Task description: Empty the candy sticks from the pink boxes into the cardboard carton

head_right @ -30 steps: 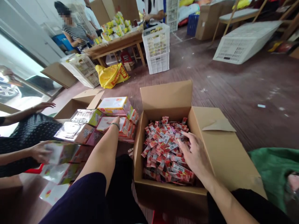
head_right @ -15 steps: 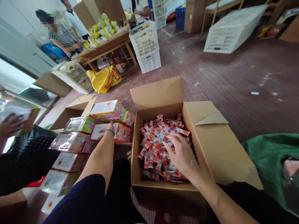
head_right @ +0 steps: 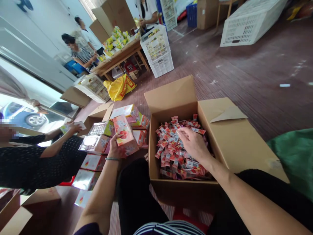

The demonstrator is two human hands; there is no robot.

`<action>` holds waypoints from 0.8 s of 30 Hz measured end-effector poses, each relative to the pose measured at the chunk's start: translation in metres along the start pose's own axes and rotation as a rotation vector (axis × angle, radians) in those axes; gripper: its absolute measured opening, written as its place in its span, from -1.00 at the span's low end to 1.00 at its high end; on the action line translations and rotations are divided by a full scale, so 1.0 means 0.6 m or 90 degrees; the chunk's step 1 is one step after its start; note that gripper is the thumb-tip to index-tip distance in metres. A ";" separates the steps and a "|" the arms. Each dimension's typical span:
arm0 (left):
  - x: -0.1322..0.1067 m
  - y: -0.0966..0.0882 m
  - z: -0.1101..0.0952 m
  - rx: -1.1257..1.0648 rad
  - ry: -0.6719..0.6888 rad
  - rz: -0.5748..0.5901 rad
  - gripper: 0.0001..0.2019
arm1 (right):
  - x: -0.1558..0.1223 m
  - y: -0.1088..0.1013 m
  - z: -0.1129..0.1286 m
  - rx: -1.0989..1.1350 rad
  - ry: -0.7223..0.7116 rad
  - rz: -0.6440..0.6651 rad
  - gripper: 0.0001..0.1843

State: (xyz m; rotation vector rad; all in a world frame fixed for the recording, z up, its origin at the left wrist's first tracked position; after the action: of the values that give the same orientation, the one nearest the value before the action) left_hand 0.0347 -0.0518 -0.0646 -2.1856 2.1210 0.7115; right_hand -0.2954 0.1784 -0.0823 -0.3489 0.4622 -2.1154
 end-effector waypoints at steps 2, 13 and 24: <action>-0.044 0.040 0.031 -0.074 -0.064 0.095 -0.60 | 0.000 0.024 -0.015 0.106 0.082 0.060 -0.54; -0.153 0.213 0.238 -0.120 -0.408 0.335 -0.58 | -0.003 0.093 -0.001 0.624 0.274 0.190 -0.35; -0.150 0.232 0.219 -0.086 -0.447 0.336 -0.66 | 0.037 0.058 0.003 0.512 0.222 0.141 -0.44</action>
State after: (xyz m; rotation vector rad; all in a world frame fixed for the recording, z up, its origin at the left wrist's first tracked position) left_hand -0.1362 0.0640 -0.1112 -1.1044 2.2438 1.4183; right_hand -0.2813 0.1413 -0.0951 0.5133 -0.1738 -1.9606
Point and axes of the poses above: each hand's wrist, its own x-axis towards the middle knuckle, its own y-axis out of the palm, z = x × y, the point moved 8 cm from there along x, towards the middle knuckle, and after that the axes turned 13 degrees about -x, right-handed, at the moved point
